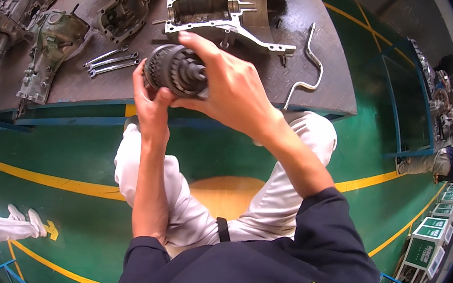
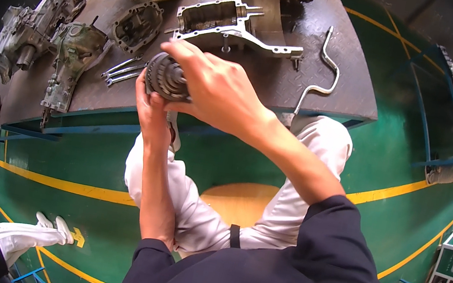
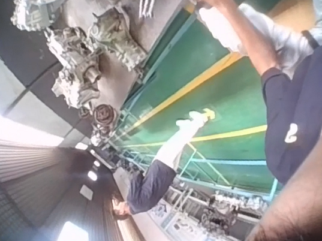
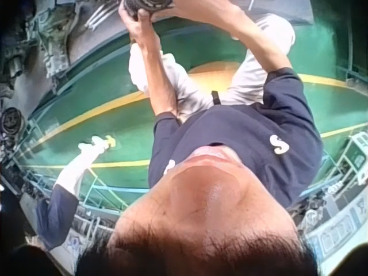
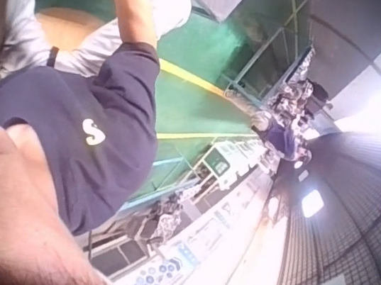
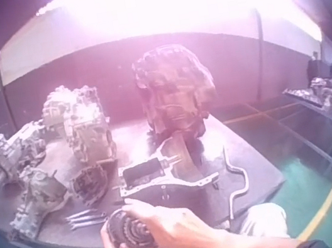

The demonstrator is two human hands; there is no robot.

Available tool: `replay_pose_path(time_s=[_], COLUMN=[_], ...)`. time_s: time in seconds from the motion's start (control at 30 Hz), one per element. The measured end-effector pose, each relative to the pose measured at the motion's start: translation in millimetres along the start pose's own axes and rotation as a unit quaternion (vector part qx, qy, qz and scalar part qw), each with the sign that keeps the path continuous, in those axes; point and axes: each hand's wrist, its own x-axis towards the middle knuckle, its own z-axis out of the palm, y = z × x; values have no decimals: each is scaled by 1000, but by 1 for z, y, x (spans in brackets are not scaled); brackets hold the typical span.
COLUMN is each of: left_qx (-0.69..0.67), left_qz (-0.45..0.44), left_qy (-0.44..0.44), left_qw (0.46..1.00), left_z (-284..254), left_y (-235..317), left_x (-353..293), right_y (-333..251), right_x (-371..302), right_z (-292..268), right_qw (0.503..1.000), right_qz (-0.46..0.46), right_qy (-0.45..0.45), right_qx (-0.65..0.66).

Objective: The person assembles a transmission gear shaft by sliding and fitting gear components and rings onto the shaft by hand, then places the assembled gear shaft into a transmission gearbox casing.

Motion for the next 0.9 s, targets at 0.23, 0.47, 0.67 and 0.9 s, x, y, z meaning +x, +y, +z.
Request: replay_pose_path(time_s=[0.23, 0.47, 0.67, 0.9], left_qx=[-201, -154, -209, -148], left_qz=[-98, -118, -90, -19], left_qy=[-7, 46, 39, 55], left_qw=[975, 980, 973, 987], left_z=[-21, -20, -11, 10], left_y=[-2, -5, -21, -24], left_x=[4, 5, 6, 9], right_y=[-12, 79, 93, -5], right_x=[18, -16, -10, 20], right_z=[9, 10, -3, -77], right_qw=[997, 952, 948, 961], right_qz=[33, 272, 292, 231], right_qy=[-8, -77, -122, 130], right_qx=[65, -116, -19, 80])
